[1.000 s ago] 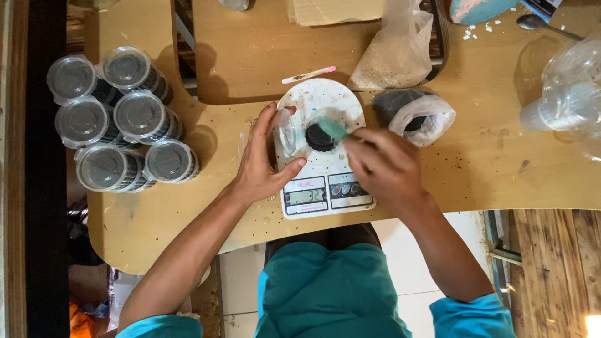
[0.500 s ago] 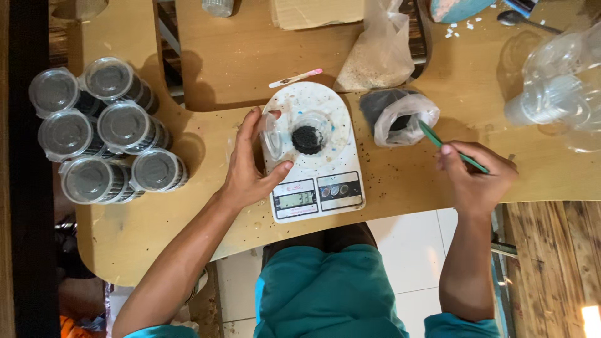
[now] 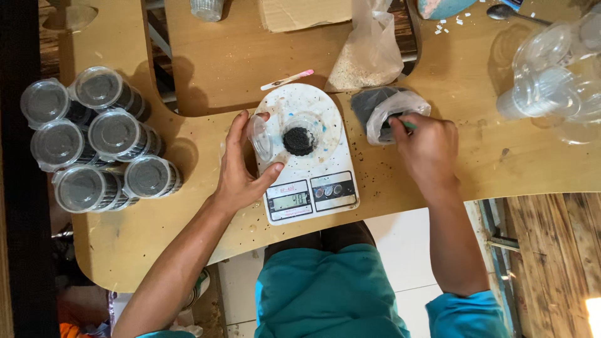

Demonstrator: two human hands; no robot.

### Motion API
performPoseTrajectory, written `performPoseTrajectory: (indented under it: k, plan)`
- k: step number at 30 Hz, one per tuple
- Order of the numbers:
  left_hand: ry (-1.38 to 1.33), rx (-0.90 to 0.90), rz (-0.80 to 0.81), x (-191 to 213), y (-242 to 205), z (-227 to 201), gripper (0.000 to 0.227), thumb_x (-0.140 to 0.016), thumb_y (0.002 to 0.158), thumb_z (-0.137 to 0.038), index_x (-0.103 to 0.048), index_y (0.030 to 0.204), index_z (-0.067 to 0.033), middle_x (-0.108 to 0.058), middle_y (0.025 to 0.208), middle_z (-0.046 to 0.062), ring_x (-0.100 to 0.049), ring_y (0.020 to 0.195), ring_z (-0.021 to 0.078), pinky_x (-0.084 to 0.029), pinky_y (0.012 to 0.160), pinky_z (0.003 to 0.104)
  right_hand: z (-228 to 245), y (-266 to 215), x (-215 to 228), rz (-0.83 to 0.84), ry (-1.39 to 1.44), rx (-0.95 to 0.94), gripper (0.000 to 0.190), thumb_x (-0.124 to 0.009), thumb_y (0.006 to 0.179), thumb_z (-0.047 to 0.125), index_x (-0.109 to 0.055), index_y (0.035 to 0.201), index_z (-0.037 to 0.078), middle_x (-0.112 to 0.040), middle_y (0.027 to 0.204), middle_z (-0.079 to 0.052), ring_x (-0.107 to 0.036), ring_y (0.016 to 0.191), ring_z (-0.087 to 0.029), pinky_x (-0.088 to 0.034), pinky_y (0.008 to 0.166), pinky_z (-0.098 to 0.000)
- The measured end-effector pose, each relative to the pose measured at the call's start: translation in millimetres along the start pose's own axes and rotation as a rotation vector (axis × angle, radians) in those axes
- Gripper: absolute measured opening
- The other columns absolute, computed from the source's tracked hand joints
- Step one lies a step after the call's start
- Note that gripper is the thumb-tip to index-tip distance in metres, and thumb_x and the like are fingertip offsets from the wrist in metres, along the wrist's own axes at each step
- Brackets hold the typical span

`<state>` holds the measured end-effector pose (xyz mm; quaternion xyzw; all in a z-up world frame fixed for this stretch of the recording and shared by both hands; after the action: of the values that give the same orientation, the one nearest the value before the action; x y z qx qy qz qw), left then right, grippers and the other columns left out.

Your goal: The person uses a green spoon to scoop a dark granular substance from a plastic bag onto a digital scale, checking the weight and adding small amounts until the desired measurement is reached.

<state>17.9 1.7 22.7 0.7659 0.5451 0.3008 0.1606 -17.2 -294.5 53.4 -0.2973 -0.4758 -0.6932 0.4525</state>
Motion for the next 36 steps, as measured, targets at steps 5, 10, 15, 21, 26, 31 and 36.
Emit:
performPoseTrajectory:
  k: [5,10,15,21,26,31,36]
  plan:
    - [0.005,-0.002,-0.001,-0.3,0.2,0.3,0.082,-0.068,0.079,-0.017,-0.014,0.136,0.0051,-0.045,0.13,0.022,-0.04,0.125,0.0329,-0.025,0.107,0.047,0.0,2.2,-4.2,-0.04,-0.07,-0.01,0.004,-0.074,0.078,0.011,-0.07,0.076,0.013,-0.061,0.059,-0.01,-0.06,0.057,-0.036,-0.048,0.052,-0.0434]
    - [0.006,-0.003,-0.002,-0.5,0.3,0.0,0.083,-0.069,0.078,-0.016,-0.014,0.136,0.0065,-0.045,0.129,0.023,-0.042,0.123,0.035,-0.028,0.105,0.047,0.9,-0.7,-7.1,-0.109,0.142,0.09,0.004,-0.071,0.084,0.0,-0.069,0.084,0.003,-0.065,0.072,-0.015,-0.063,0.066,-0.035,-0.049,0.058,-0.0394]
    - [-0.006,-0.002,-0.021,0.3,0.4,1.2,0.083,-0.069,0.078,-0.017,-0.015,0.136,0.006,-0.045,0.128,0.023,-0.044,0.121,0.0338,-0.03,0.104,0.047,-14.9,-9.5,-24.7,-0.23,0.097,0.189,0.003,-0.071,0.087,0.009,-0.071,0.088,0.012,-0.065,0.072,-0.005,-0.064,0.069,-0.026,-0.049,0.062,-0.0325]
    - [-0.024,-0.002,-0.028,1.3,-0.3,3.9,0.084,-0.07,0.077,-0.015,-0.015,0.136,0.0068,-0.045,0.127,0.025,-0.043,0.121,0.0358,-0.03,0.103,0.048,-12.9,-12.5,-21.2,-0.257,0.112,0.232,0.002,-0.07,0.089,0.01,-0.07,0.091,0.009,-0.064,0.074,-0.008,-0.064,0.071,-0.027,-0.049,0.062,-0.0341]
    - [0.008,0.002,-0.022,1.1,2.5,0.4,0.084,-0.07,0.077,-0.016,-0.015,0.136,0.0068,-0.045,0.128,0.023,-0.043,0.122,0.0355,-0.028,0.105,0.048,-7.0,-17.8,-14.5,-0.293,0.116,0.244,0.002,-0.069,0.09,0.012,-0.071,0.091,0.01,-0.066,0.076,-0.004,-0.065,0.073,-0.023,-0.049,0.065,-0.0286]
    - [0.04,0.001,-0.006,0.0,2.4,0.2,0.083,-0.069,0.078,-0.02,-0.015,0.136,0.0062,-0.045,0.128,0.022,-0.042,0.123,0.0346,-0.027,0.105,0.048,1.3,-20.5,-6.9,-0.296,0.159,0.234,0.001,-0.07,0.089,0.008,-0.07,0.089,0.008,-0.067,0.08,-0.005,-0.066,0.077,-0.024,-0.05,0.067,-0.0291]
    - [0.008,-0.002,-0.006,0.3,2.0,-0.1,0.083,-0.069,0.078,-0.017,-0.015,0.136,0.0067,-0.045,0.128,0.023,-0.041,0.123,0.0358,-0.027,0.105,0.048,0.2,-26.1,-6.1,-0.304,0.205,0.242,0.002,-0.07,0.088,0.004,-0.07,0.089,0.006,-0.067,0.081,-0.008,-0.066,0.077,-0.028,-0.051,0.066,-0.0324]
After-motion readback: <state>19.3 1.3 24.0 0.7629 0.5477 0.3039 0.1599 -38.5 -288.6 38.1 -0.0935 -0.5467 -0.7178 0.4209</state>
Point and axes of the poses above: each hand's wrist, its own y-axis towards the middle knuckle, its own x-axis out of the back of the hand, z = x × y, the point moved 2 cm from there along y, towards the middle knuckle
